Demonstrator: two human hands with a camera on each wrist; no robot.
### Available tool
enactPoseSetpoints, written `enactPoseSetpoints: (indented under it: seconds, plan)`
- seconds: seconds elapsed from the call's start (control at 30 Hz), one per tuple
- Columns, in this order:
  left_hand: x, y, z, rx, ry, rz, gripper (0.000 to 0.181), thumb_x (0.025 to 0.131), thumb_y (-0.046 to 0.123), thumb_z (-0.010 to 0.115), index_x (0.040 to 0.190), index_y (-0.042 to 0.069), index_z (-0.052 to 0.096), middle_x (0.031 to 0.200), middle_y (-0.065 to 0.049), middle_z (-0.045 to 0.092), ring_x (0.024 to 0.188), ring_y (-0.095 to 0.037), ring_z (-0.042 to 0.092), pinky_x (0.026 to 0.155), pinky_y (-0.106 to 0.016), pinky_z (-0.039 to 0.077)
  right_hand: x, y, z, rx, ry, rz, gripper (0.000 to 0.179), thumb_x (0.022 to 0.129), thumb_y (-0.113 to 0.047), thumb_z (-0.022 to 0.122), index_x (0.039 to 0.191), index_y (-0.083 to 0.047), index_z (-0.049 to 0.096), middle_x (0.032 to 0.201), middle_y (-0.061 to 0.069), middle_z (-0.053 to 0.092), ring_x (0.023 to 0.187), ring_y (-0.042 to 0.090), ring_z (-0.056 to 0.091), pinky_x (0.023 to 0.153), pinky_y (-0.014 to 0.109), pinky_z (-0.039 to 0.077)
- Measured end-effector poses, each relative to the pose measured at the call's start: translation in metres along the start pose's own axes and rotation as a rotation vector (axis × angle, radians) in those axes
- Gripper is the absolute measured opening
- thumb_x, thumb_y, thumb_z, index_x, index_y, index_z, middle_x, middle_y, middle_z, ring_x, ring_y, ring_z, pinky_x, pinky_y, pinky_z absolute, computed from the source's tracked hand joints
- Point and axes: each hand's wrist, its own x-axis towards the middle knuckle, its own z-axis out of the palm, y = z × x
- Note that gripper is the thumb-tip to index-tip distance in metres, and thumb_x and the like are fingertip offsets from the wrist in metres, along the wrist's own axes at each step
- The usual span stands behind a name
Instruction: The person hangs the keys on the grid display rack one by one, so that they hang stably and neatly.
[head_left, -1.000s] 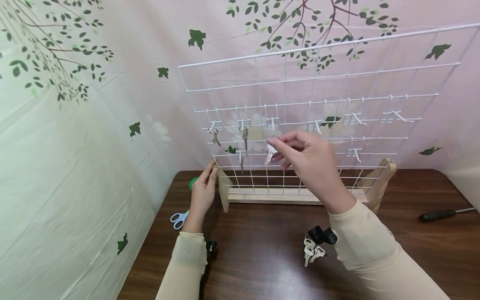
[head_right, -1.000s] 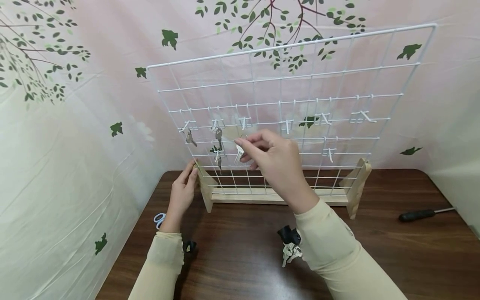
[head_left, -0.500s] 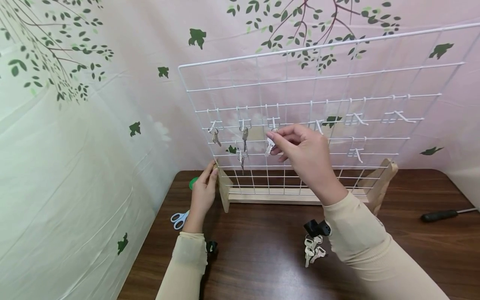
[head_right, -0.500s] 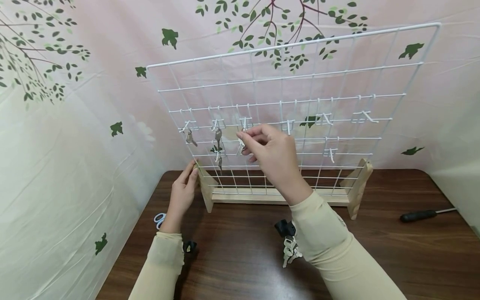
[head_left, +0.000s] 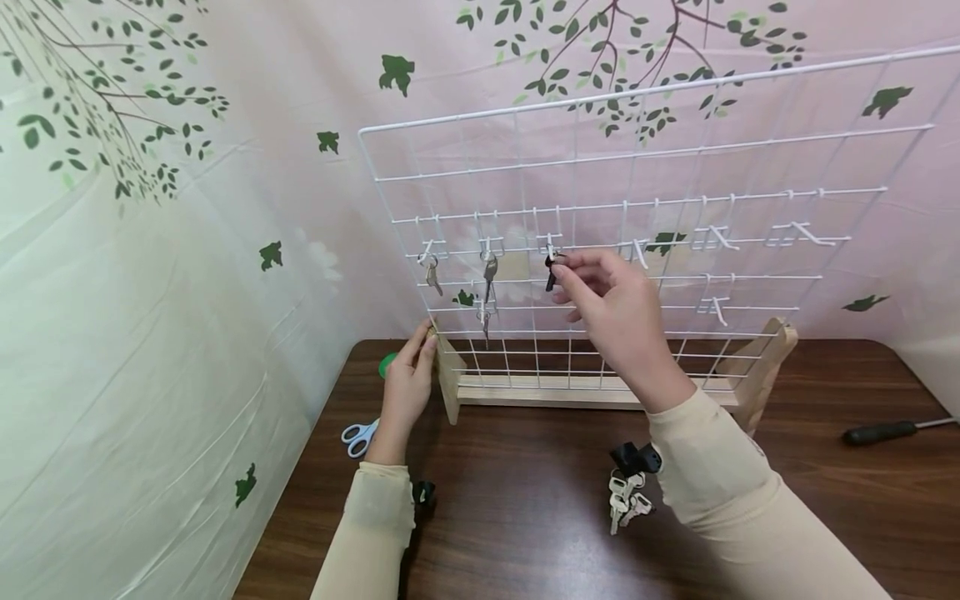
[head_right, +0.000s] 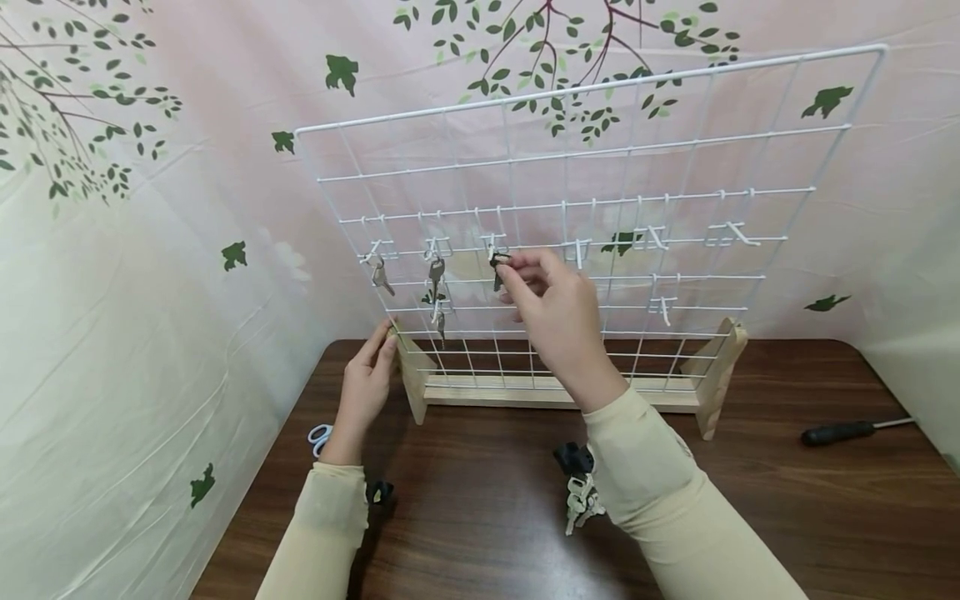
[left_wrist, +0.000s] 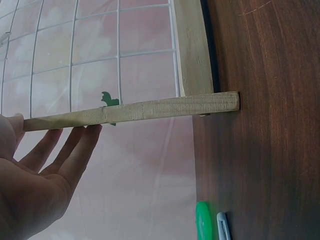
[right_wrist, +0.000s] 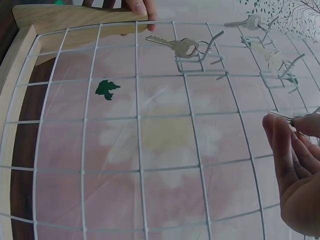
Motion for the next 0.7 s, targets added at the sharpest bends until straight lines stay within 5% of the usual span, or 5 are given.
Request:
enactPoseSetpoints:
  seconds: [0.2,0.43,0.7]
  plan:
    - [-0.001,0.002,0.0,0.003,-0.009,-0.01,0.048,0.113,0.034,0.055,0.159,0.02,0.054,0.157,-0.014,0.059,0.142,-0.035,0.061,0.109,-0.057,0.056,-0.023,0.003,-0.014,-0.013,-0.035,0.065,0.037,0.108,-0.034,0.067,0.129,-0.004,0.065,0.112,0.012,0.079,0.08,0.01,0.077,0.064,0.029,0.065]
    - [0.0,0.001,0.0,0.015,-0.019,-0.013,0.047,0.113,0.037,0.054,0.159,0.026,0.054,0.158,-0.012,0.059,0.143,-0.034,0.061,0.11,-0.057,0.056,-0.07,0.014,-0.034,-0.136,-0.005,0.122,0.037,0.109,-0.035,0.064,0.134,-0.008,0.063,0.112,0.013,0.082,0.076,-0.004,0.074,0.059,0.025,0.061]
    - [-0.002,0.002,0.0,0.008,-0.018,-0.024,0.048,0.113,0.04,0.053,0.159,0.026,0.054,0.158,-0.013,0.06,0.143,-0.035,0.061,0.111,-0.059,0.055,-0.118,0.066,-0.059,-0.289,-0.138,0.392,0.058,0.108,-0.042,0.065,0.146,0.0,0.05,0.119,0.024,0.077,0.069,0.004,0.073,0.056,0.028,0.061]
